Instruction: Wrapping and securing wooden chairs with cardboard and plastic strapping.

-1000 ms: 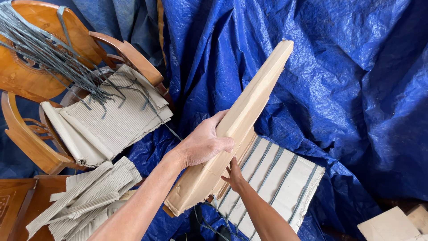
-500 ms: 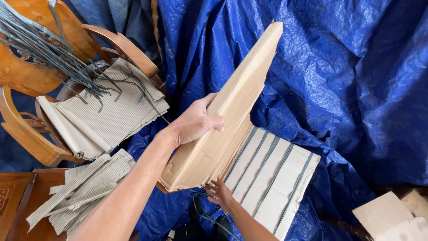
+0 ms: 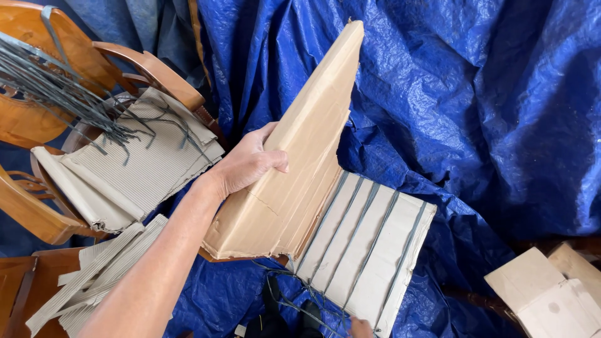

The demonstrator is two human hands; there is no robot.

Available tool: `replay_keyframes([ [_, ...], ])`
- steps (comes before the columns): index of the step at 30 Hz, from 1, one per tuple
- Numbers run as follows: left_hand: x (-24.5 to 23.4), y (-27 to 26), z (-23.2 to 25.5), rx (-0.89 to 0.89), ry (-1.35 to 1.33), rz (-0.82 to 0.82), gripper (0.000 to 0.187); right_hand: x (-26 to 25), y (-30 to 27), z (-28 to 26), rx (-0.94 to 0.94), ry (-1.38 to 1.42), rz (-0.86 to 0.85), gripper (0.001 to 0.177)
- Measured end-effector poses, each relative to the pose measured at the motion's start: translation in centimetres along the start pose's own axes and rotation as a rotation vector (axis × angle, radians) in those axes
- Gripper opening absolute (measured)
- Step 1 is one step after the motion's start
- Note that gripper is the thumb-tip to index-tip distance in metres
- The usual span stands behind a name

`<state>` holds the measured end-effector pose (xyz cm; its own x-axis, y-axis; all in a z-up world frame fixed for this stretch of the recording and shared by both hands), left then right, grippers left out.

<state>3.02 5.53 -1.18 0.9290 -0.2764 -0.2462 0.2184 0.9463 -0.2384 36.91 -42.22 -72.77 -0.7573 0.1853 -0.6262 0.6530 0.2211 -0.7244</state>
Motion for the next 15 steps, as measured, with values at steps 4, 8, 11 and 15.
replay_keyframes([
  [4, -0.1, -0.4, 0.3, -0.021, 0.017, 0.011, 0.084, -9.0, 1.6, 0.1, -0.134, -0.277, 0.703, 0.049],
  [8, 0.0, -0.2, 0.5, -0.011, 0.012, 0.005, 0.082, -14.2, 3.8, -1.6, -0.171, -0.327, 0.901, 0.064],
  [11, 0.0, -0.4, 0.6, -0.037, 0.043, 0.020, 0.083, -15.0, 7.4, -3.4, -0.272, -0.221, 0.584, 0.093],
  [15, 0.0, -0.3, 0.1, -0.065, 0.075, 0.023, 0.081, -14.0, 5.2, -5.1, -0.012, 0.019, 0.130, 0.075],
])
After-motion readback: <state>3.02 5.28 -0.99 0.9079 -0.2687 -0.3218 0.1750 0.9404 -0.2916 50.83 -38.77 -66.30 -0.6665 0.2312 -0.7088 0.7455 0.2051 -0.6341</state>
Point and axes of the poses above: each hand's wrist, its own y-axis towards the middle knuckle, its own x-axis out of the palm, z = x × y, the point moved 7 cm from there along y, towards the middle knuckle, and after that the axes turned 11 degrees about z, right-handed, at the moved point
